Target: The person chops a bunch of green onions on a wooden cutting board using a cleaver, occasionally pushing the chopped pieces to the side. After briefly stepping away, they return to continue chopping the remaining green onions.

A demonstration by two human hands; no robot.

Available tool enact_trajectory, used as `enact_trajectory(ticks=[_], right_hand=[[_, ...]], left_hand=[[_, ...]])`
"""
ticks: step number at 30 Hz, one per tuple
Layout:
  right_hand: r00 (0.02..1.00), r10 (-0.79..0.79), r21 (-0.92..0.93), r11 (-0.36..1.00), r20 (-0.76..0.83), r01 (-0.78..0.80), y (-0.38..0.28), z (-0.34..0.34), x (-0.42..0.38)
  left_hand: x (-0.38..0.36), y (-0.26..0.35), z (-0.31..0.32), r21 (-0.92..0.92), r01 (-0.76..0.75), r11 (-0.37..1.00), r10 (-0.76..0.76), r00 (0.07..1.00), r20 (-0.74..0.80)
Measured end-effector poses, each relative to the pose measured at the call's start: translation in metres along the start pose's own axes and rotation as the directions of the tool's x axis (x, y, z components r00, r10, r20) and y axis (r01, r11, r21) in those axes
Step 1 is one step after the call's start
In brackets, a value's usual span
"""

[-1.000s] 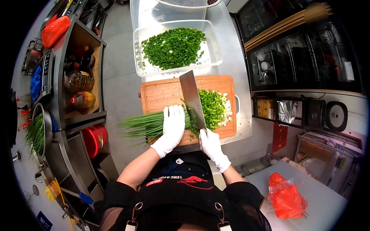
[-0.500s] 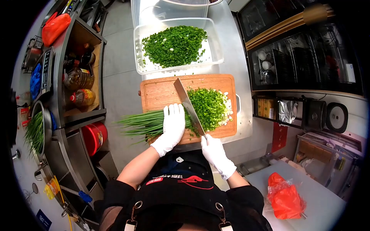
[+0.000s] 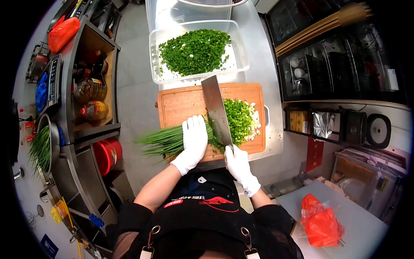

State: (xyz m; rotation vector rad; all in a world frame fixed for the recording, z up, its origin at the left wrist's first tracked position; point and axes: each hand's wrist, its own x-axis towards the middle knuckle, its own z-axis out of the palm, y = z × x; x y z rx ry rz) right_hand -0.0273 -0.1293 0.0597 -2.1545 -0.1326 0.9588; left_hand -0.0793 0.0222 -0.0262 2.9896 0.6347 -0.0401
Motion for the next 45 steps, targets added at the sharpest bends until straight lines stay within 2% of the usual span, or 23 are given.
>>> enact_trajectory(ticks=[2,4,5,6,8,13,15,18,20,23,24,26,28,31,32,34,35,39,41,42,44,45], right_hand=[[1.000,0.000,-0.048,0.999,0.004,0.000,-0.004,-0.007,-0.012],[0.997,-0.077,-0.145,0.987,-0.001,0.076,-0.003,-0.011,-0.021],[0.999,0.014,-0.178,0.984,0.029,-0.009,-0.007,-0.013,-0.024],[1.000,0.013,-0.178,0.984,0.027,-0.008,-0.003,-0.012,-0.024],[0.993,-0.118,-0.239,0.964,-0.001,0.114,0.011,-0.006,-0.022],[0.996,-0.086,-0.225,0.971,-0.011,0.082,0.014,0.002,-0.023],[0.988,-0.153,-0.342,0.930,-0.017,0.138,0.006,0.008,-0.017],[0.979,-0.203,-0.379,0.908,-0.027,0.178,0.005,0.027,0.014],[0.984,-0.176,-0.341,0.927,-0.028,0.156,0.008,0.032,0.022],[0.981,-0.175,-0.139,0.977,-0.084,0.163,0.019,0.024,0.021],[0.981,-0.177,-0.141,0.976,-0.082,0.164,0.015,0.020,0.016],[0.999,-0.019,-0.083,0.996,-0.050,0.015,0.000,0.007,-0.002],[0.999,-0.042,-0.097,0.995,-0.035,0.038,-0.007,-0.002,-0.015],[0.997,0.080,-0.064,0.995,0.021,-0.078,-0.016,-0.005,-0.026],[0.997,0.078,-0.065,0.995,0.020,-0.077,-0.007,-0.002,-0.024],[0.996,-0.090,-0.161,0.983,-0.015,0.086,0.014,0.007,-0.018],[0.999,-0.034,-0.147,0.989,-0.002,0.034,0.016,0.009,-0.017],[1.000,-0.016,-0.154,0.988,0.006,0.017,0.013,0.008,-0.017],[1.000,-0.031,-0.184,0.982,-0.002,0.030,0.014,0.009,-0.015],[1.000,-0.029,-0.183,0.983,-0.001,0.028,0.016,0.010,-0.014],[0.999,-0.042,-0.177,0.983,-0.008,0.040,0.018,0.012,-0.015],[0.999,-0.038,-0.177,0.984,-0.006,0.036,0.017,0.013,-0.015]], left_hand=[[0.004,0.004,-0.002,0.004,0.075,0.997,-0.075,0.996,-0.047],[0.006,0.006,0.000,0.015,0.081,0.997,-0.081,0.996,-0.048],[0.006,0.007,0.001,0.028,0.090,0.996,-0.088,0.995,-0.048],[0.006,0.007,0.002,0.027,0.089,0.996,-0.088,0.995,-0.050],[0.007,0.007,0.002,0.012,0.104,0.995,-0.103,0.994,-0.036],[0.006,0.008,0.002,0.063,0.091,0.994,-0.088,0.995,-0.035],[0.006,0.009,0.001,0.094,0.081,0.992,-0.079,0.997,-0.023],[0.009,0.012,-0.002,0.119,0.090,0.989,-0.094,0.995,0.026],[0.009,0.010,-0.001,0.083,0.104,0.991,-0.109,0.992,0.061],[0.007,0.009,-0.003,0.088,0.092,0.992,-0.094,0.995,0.019],[0.007,0.009,-0.002,0.088,0.095,0.992,-0.097,0.995,0.019],[0.006,0.009,0.002,0.094,0.087,0.992,-0.087,0.996,0.000],[0.006,0.009,0.002,0.090,0.090,0.992,-0.089,0.996,-0.008],[0.006,0.009,0.000,0.088,0.093,0.992,-0.091,0.996,-0.024],[0.006,0.010,0.000,0.087,0.096,0.992,-0.094,0.995,-0.026],[0.007,0.010,-0.002,0.090,0.087,0.992,-0.085,0.996,-0.020],[0.006,0.008,-0.003,0.095,0.080,0.992,-0.079,0.997,-0.014],[0.002,-0.007,-0.004,0.017,0.017,1.000,-0.017,1.000,0.017],[-0.004,-0.018,0.002,0.054,-0.070,0.996,0.079,0.978,-0.195],[-0.005,-0.019,0.001,0.055,-0.071,0.996,0.080,0.978,-0.192],[-0.005,-0.017,0.001,0.121,-0.051,0.991,0.057,0.997,-0.043],[-0.005,-0.013,0.001,0.155,-0.025,0.988,0.028,0.999,-0.019]])
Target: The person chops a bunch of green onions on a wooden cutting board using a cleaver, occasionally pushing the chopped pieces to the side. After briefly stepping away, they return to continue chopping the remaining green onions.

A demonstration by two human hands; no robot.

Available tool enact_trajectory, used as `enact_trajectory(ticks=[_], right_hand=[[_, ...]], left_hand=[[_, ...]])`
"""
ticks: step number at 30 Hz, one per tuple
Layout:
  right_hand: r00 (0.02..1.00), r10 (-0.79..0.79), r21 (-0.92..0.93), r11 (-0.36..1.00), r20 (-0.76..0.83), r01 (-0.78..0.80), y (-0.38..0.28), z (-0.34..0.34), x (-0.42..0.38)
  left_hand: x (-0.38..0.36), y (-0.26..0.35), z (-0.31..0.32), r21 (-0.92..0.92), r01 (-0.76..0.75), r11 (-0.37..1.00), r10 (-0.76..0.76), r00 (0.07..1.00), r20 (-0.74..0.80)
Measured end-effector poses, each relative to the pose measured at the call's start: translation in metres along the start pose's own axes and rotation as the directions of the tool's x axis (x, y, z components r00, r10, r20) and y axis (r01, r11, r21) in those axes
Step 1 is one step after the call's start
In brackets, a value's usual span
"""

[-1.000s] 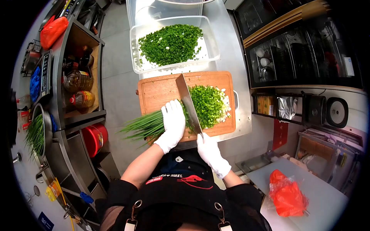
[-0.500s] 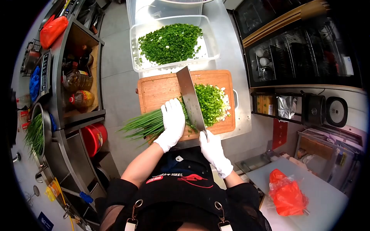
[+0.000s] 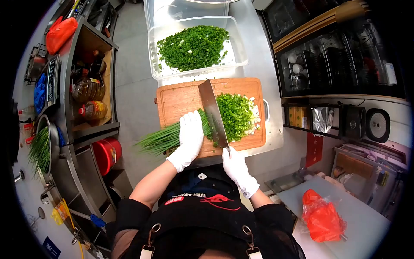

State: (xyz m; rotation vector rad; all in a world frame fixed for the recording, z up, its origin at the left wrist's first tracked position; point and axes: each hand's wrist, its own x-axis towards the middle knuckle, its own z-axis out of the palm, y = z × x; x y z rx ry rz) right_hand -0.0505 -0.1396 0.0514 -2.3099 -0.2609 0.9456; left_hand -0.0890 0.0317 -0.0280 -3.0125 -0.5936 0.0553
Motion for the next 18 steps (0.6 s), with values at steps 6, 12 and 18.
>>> enact_trajectory(ticks=[6,12,18], right_hand=[[0.999,0.024,-0.071,0.997,0.034,-0.022,-0.012,0.003,0.006],[0.985,-0.141,-0.111,0.985,-0.102,0.129,-0.018,0.026,0.035],[0.978,0.167,0.439,0.875,0.122,-0.204,-0.009,-0.002,0.028]], left_hand=[[0.000,0.002,0.000,0.050,-0.019,0.999,0.017,0.999,0.048],[-0.001,0.003,-0.001,0.056,-0.017,0.998,0.014,0.998,0.053],[0.000,0.002,0.002,0.003,-0.005,1.000,0.005,0.999,0.035]])
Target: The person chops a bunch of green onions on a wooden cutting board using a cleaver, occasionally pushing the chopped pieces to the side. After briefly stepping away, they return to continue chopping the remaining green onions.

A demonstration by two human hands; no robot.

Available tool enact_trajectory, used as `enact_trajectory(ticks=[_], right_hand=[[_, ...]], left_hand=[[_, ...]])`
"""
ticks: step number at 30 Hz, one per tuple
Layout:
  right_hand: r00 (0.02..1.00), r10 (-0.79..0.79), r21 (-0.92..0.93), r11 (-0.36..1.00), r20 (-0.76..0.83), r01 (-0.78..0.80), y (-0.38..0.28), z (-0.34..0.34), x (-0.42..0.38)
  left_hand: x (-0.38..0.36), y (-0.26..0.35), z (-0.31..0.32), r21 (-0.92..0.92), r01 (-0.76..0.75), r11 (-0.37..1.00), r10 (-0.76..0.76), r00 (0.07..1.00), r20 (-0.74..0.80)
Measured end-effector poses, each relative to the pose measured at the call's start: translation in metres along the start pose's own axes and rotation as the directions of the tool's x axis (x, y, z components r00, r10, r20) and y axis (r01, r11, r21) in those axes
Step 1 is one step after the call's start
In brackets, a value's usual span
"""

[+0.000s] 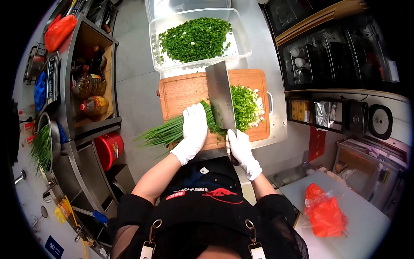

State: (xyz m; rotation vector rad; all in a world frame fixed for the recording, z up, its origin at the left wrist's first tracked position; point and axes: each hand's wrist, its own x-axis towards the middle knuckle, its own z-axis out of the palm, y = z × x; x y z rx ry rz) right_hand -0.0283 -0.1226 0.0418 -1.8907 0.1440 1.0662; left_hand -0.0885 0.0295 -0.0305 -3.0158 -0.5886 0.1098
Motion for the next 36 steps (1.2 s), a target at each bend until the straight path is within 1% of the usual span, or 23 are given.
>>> enact_trajectory(ticks=[2,7,10,11,12,13,16,18,22,24,25,26,27,28,30,31,33,36], right_hand=[[1.000,-0.009,0.032,0.999,0.016,0.009,-0.001,-0.006,-0.006],[0.999,0.017,0.009,1.000,0.038,-0.018,-0.012,-0.014,-0.019],[0.997,0.018,0.083,0.996,0.075,-0.024,-0.014,-0.016,-0.026],[0.997,0.016,0.085,0.996,0.074,-0.022,-0.015,-0.016,-0.027],[0.997,0.016,0.139,0.990,0.081,-0.027,-0.017,-0.017,-0.030],[0.996,0.014,0.193,0.981,0.089,-0.031,-0.019,-0.017,-0.032],[0.997,0.010,0.186,0.982,0.080,-0.025,-0.023,-0.021,-0.036],[0.998,-0.001,0.195,0.981,0.070,-0.013,-0.024,-0.023,-0.038],[0.998,-0.015,0.215,0.977,0.059,0.002,-0.028,-0.025,-0.043],[0.998,-0.024,0.226,0.974,0.060,0.010,-0.028,-0.026,-0.044],[0.997,-0.031,0.231,0.973,0.064,0.015,-0.027,-0.026,-0.044],[0.997,-0.034,0.234,0.972,0.064,0.018,-0.027,-0.026,-0.045],[0.997,-0.030,0.227,0.974,0.064,0.015,-0.027,-0.026,-0.045],[0.998,-0.027,0.219,0.976,0.065,0.012,-0.026,-0.025,-0.046],[0.997,-0.038,0.214,0.977,0.067,0.023,-0.025,-0.025,-0.046],[0.997,-0.046,0.207,0.978,0.069,0.030,-0.025,-0.024,-0.046],[0.996,-0.056,0.188,0.981,0.073,0.041,-0.026,-0.023,-0.047],[0.995,-0.063,0.167,0.985,0.084,0.048,-0.028,-0.019,-0.048]], left_hand=[[-0.001,-0.001,0.001,-0.009,-0.001,1.000,0.001,1.000,0.018],[-0.001,-0.002,-0.008,-0.036,-0.012,0.999,0.013,0.999,0.045],[-0.002,-0.006,-0.008,-0.047,-0.005,0.999,0.007,0.999,0.035],[-0.002,-0.008,-0.008,-0.095,-0.012,0.995,0.013,1.000,0.019],[-0.003,-0.010,-0.007,-0.141,-0.020,0.990,0.021,1.000,0.002],[-0.003,-0.013,-0.007,-0.140,-0.022,0.990,0.023,1.000,0.000],[0.001,-0.023,-0.022,-0.104,-0.053,0.993,0.054,0.999,0.005],[0.004,-0.032,-0.041,-0.281,-0.072,0.957,0.137,0.966,0.220],[0.006,-0.036,-0.057,-0.321,-0.082,0.943,0.163,0.958,0.235],[0.007,-0.037,-0.066,-0.388,-0.070,0.919,0.154,0.970,0.189],[0.006,-0.036,-0.066,-0.386,-0.072,0.920,0.155,0.970,0.187],[0.005,-0.035,-0.063,-0.435,-0.076,0.897,0.096,0.995,0.025],[0.004,-0.034,-0.064,-0.481,-0.089,0.872,0.026,0.991,-0.135],[0.005,-0.036,-0.065,-0.478,-0.090,0.874,0.026,0.990,-0.138],[0.007,-0.041,-0.069,-0.723,-0.236,0.650,0.046,0.961,-0.273],[0.010,-0.034,-0.077,-0.741,-0.310,0.596,-0.028,0.914,-0.405],[0.008,-0.027,-0.077,-0.749,-0.331,0.573,0.011,0.917,-0.398],[0.007,-0.020,-0.076,-0.730,-0.318,0.605,0.008,0.919,-0.393]])
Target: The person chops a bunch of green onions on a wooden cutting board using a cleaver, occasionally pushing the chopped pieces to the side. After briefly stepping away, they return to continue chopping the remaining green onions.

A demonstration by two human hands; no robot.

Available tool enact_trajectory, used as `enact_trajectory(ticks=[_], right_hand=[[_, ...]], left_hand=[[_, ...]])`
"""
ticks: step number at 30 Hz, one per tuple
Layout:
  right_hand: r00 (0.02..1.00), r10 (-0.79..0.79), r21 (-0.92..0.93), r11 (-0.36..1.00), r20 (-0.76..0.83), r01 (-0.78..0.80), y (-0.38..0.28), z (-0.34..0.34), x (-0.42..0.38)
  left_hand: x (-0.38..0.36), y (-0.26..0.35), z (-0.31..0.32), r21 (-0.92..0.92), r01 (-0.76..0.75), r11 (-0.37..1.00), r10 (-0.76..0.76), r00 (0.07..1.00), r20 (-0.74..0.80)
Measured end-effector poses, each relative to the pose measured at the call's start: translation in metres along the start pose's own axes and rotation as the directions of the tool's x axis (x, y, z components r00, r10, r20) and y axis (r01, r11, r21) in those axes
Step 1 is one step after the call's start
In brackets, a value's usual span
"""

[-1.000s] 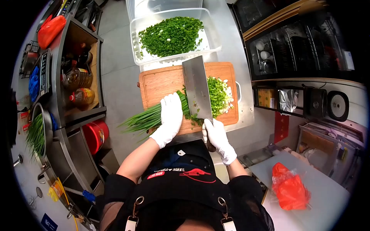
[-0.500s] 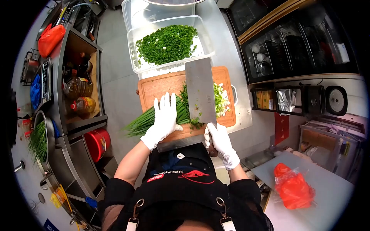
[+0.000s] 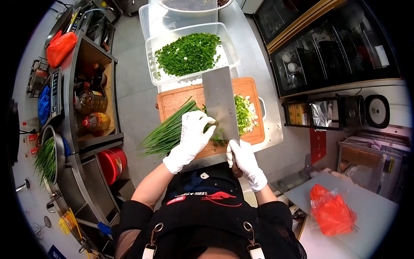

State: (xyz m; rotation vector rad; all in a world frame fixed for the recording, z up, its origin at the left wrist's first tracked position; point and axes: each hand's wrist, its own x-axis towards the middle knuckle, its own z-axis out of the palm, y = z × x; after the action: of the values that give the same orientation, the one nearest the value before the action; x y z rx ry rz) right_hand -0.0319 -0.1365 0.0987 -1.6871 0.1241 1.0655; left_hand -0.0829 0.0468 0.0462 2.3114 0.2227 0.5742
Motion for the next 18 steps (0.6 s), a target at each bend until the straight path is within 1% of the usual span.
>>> enact_trajectory(ticks=[3,5,9,11,12,13,14,15,16,17,18], right_hand=[[1.000,-0.004,-0.023,1.000,0.012,0.004,-0.001,0.002,0.000],[1.000,-0.011,-0.046,0.999,0.021,0.012,-0.001,0.004,-0.001],[1.000,-0.002,-0.036,0.999,0.010,0.002,-0.001,0.006,0.000],[1.000,-0.003,-0.039,0.999,0.018,0.004,-0.002,0.007,-0.001],[1.000,-0.024,-0.071,0.997,-0.002,0.024,-0.004,0.006,-0.001],[0.999,-0.048,-0.105,0.993,-0.005,0.047,-0.005,0.007,-0.001],[1.000,-0.013,-0.039,0.999,-0.009,0.013,-0.007,0.009,-0.001],[1.000,0.013,0.035,0.999,0.028,-0.014,-0.008,0.006,0.001],[0.998,-0.002,0.031,1.000,-0.056,0.004,-0.010,0.012,0.001],[0.999,-0.037,0.088,0.995,-0.023,0.039,-0.004,0.009,0.007],[0.998,-0.051,-0.024,0.998,-0.019,0.051,0.001,-0.003,0.015]], left_hand=[[-0.002,-0.004,0.007,0.040,0.002,0.999,-0.002,1.000,-0.006],[-0.005,-0.007,0.010,0.035,-0.032,0.999,0.033,0.999,-0.020],[-0.005,-0.010,0.006,-0.003,-0.037,0.999,0.036,0.997,-0.069],[-0.008,-0.013,-0.005,-0.080,0.050,0.996,-0.058,0.994,-0.098],[-0.012,-0.015,-0.012,-0.063,0.057,0.996,-0.064,0.991,-0.116],[-0.018,-0.017,-0.023,-0.077,0.104,0.992,-0.114,0.982,-0.153],[-0.025,-0.023,-0.039,-0.081,0.156,0.984,-0.170,0.964,-0.204],[-0.035,-0.033,-0.051,-0.096,0.172,0.980,-0.191,0.952,-0.240],[-0.047,-0.040,-0.071,-0.054,0.212,0.976,-0.218,0.932,-0.288],[-0.059,-0.047,-0.093,-0.004,0.262,0.965,-0.247,0.904,-0.349],[-0.074,-0.052,-0.116,0.062,0.313,0.948,-0.254,0.858,-0.446]])
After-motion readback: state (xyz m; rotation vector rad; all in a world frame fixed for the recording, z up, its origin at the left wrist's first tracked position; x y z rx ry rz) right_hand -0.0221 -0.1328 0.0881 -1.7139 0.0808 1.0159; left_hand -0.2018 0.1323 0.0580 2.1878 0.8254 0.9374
